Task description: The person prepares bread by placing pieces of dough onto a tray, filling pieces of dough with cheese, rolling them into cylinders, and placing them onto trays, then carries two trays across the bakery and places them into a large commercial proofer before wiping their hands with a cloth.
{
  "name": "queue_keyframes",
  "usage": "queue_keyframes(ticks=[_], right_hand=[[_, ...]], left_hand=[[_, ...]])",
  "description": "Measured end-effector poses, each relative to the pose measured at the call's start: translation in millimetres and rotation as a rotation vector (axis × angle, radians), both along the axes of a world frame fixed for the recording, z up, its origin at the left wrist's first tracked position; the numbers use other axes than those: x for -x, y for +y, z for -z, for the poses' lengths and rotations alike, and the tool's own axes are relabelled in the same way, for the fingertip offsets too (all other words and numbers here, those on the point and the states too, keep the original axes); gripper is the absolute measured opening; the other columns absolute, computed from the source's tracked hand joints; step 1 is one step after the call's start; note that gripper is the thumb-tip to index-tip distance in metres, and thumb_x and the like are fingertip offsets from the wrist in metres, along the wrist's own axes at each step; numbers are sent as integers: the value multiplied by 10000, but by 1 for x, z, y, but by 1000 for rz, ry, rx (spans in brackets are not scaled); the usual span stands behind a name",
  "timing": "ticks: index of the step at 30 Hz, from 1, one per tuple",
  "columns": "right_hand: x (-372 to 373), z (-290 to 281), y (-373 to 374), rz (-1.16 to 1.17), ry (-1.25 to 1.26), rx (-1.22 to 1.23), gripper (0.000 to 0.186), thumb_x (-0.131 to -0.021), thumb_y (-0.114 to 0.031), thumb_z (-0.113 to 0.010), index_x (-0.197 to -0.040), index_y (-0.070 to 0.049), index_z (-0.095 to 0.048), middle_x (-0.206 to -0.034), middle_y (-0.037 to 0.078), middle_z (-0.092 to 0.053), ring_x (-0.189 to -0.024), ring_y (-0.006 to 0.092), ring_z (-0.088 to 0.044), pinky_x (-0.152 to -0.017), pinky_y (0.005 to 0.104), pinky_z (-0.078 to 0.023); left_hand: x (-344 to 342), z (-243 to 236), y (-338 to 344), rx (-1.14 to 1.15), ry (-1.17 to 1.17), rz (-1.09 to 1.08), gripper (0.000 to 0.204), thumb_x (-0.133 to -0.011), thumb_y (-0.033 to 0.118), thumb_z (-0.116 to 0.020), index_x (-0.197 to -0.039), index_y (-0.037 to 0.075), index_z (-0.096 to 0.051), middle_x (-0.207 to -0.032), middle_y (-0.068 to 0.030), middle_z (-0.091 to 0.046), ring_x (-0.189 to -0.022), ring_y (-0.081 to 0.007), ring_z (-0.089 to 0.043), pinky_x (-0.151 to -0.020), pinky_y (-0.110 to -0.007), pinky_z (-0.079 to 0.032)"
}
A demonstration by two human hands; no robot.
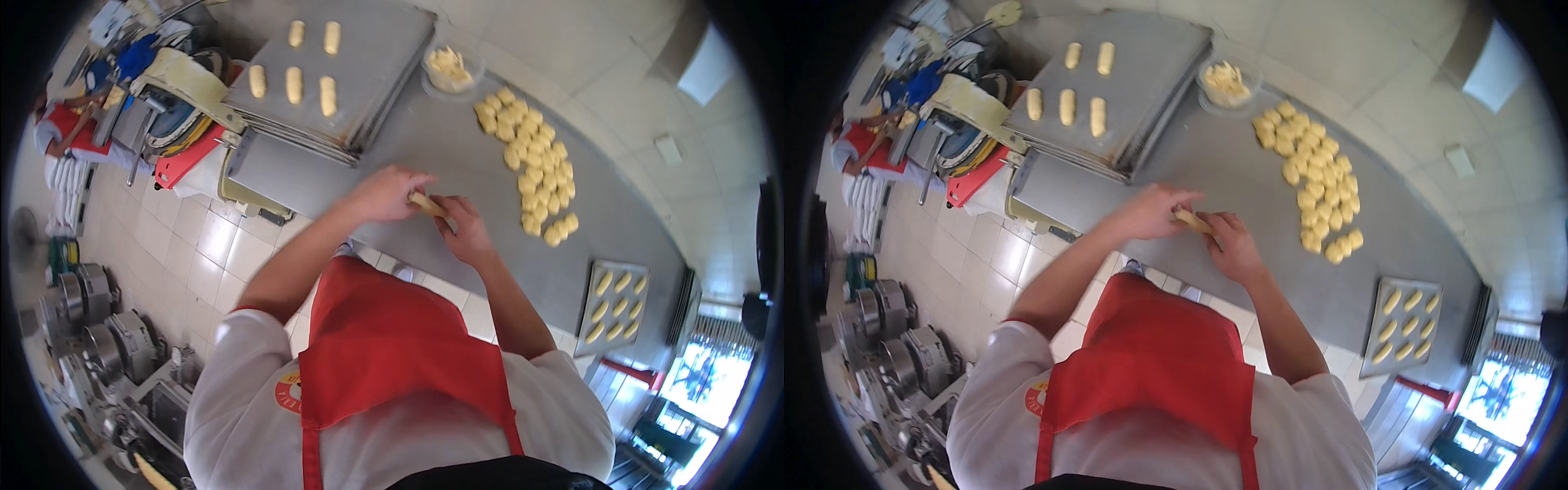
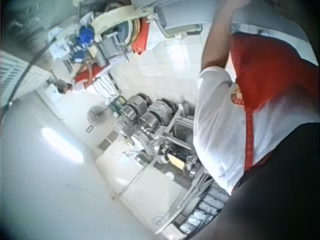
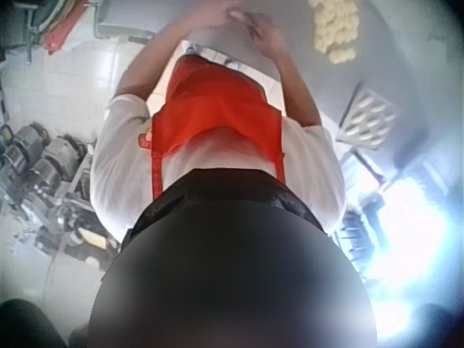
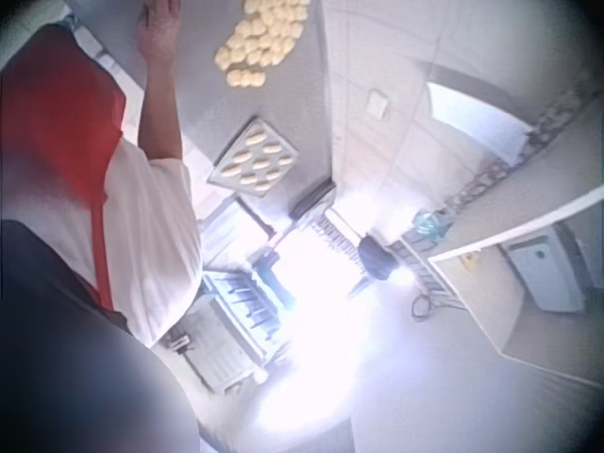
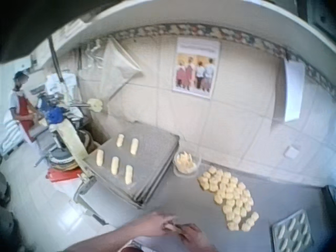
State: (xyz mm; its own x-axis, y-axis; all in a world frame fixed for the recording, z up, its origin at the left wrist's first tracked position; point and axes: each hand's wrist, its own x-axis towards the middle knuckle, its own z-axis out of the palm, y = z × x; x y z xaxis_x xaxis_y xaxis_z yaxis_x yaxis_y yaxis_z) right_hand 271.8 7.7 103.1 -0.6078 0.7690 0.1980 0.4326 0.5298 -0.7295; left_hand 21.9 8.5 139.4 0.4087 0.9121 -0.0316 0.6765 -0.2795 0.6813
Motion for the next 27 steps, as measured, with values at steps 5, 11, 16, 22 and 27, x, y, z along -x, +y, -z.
queue_keyframes(ticks=[5,11,16,22,27], right_hand=[[132,-188,74,63,490,-693,503,-819,32,-831,-1296,-63,-704,-1136,116,-724,-976,268,-687,-770,363,-561],[256,-150,198,421,282,-330,538,-869,-143,-847,-1355,-5,-660,-1181,150,-690,-1014,308,-682,-846,391,-567],[270,-58,209,457,-14,-169,618,-872,-272,-838,-1399,-32,-620,-1253,179,-689,-1062,367,-700,-959,471,-569],[308,-66,245,484,-47,59,655,-879,-306,-812,-1431,-40,-579,-1407,174,-678,-912,347,-729,-897,440,-589],[264,-83,199,539,-12,69,629,-894,-328,-804,-1419,-58,-590,-1395,158,-672,-1033,336,-710,-948,443,-569]], left_hand=[[124,-241,-4,-930,-177,-172,674,-811,148,-871,-1438,92,-629,-1233,-149,-694,-1131,-263,-677,-965,-394,-548],[256,-231,31,-1264,-720,-228,691,-884,275,-834,-1446,-38,-580,-1415,-185,-660,-1340,-297,-610,-1104,-430,-472],[312,-133,2,-883,-593,-514,718,-941,428,-747,-1431,-69,-580,-1459,-252,-619,-1404,-349,-545,-1150,-456,-416],[283,-100,45,-616,-712,-365,625,-925,429,-757,-1296,-68,-686,-1438,-281,-605,-1374,-371,-550,-1145,-468,-409],[240,-89,60,-448,-824,-251,673,-899,494,-772,-1273,-61,-706,-1415,-283,-607,-1344,-383,-566,-1106,-484,-441]])
